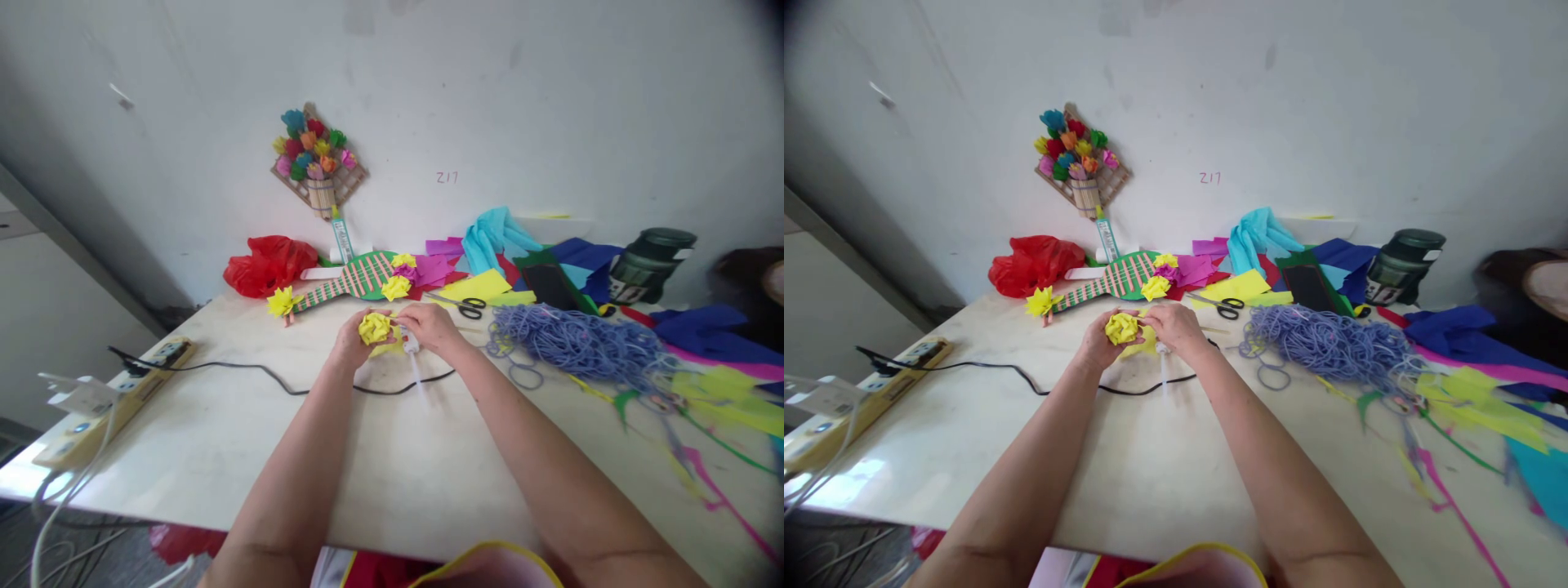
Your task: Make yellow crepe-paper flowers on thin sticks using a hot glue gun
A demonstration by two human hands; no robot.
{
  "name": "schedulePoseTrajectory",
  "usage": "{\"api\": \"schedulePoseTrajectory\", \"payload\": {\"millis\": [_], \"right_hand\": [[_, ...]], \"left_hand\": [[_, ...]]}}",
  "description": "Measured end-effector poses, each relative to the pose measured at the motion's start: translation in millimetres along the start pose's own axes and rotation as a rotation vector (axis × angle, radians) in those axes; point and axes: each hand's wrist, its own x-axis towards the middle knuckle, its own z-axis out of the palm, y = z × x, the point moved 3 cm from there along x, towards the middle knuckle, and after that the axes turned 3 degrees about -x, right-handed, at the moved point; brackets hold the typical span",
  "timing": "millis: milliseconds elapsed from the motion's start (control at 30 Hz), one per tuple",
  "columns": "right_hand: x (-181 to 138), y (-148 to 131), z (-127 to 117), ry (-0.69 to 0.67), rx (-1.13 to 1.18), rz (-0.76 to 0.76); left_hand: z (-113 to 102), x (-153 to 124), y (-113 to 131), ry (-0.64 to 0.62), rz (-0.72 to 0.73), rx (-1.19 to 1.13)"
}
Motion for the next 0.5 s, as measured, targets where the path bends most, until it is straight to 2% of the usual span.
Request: {"api": "schedulePoseTrajectory", "payload": {"millis": [167,333,500], "right_hand": [[0.9,3.7,3.6,0.015,0.074,0.012],[-1.3,0.9,0.6,0.106,0.003,0.061],[-0.7,-1.6,1.9,0.075,0.014,0.025]], "left_hand": [[0.2,-0.3,-1.1,0.000,-0.001,0.006],[-0.7,0.7,-3.1,-0.012,-0.013,0.012],[-1.6,0.4,-2.8,-0.009,-0.008,0.014]]}}
